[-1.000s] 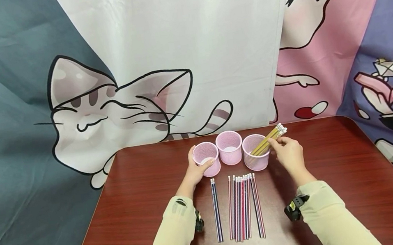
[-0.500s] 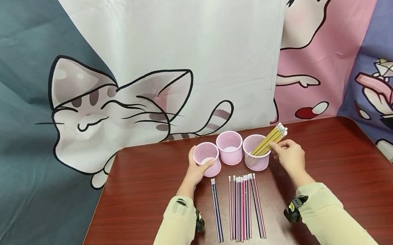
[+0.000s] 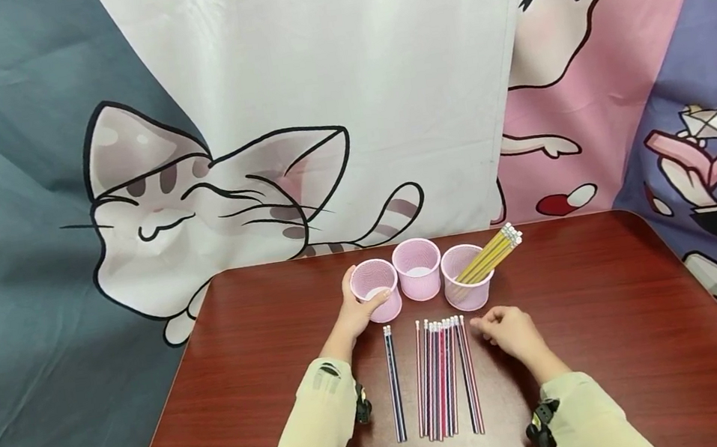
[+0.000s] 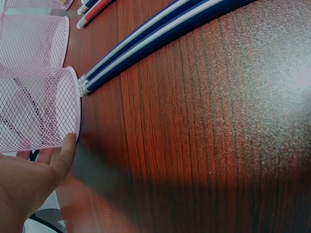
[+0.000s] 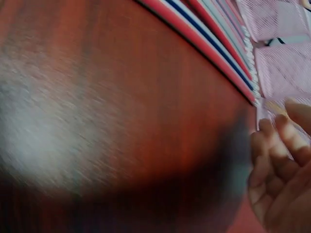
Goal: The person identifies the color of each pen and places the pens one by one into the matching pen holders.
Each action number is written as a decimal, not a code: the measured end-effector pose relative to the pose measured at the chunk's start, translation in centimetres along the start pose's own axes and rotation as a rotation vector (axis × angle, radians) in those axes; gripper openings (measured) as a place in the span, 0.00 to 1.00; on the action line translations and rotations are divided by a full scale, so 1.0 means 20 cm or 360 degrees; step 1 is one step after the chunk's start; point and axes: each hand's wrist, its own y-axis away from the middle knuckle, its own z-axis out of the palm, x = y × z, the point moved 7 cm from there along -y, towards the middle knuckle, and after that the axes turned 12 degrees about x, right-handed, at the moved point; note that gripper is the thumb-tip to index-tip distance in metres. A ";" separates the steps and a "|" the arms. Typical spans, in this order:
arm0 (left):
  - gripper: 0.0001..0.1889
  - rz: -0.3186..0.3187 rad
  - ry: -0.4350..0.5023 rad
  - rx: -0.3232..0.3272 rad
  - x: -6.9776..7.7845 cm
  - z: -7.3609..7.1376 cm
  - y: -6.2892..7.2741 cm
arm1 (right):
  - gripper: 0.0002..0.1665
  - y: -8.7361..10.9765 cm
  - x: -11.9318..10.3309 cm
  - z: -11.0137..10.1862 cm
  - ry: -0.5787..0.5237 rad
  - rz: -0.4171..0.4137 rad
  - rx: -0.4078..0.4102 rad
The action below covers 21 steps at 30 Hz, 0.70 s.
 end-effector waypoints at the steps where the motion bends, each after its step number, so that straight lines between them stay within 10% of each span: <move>1: 0.48 0.0001 -0.0005 0.0002 0.00 0.00 0.00 | 0.19 0.01 0.00 0.03 0.0055 -0.0017 -0.0035; 21: 0.49 0.0001 0.0018 -0.0001 -0.01 0.00 0.00 | 0.16 0.03 -0.01 0.13 0.0447 0.0029 -0.0141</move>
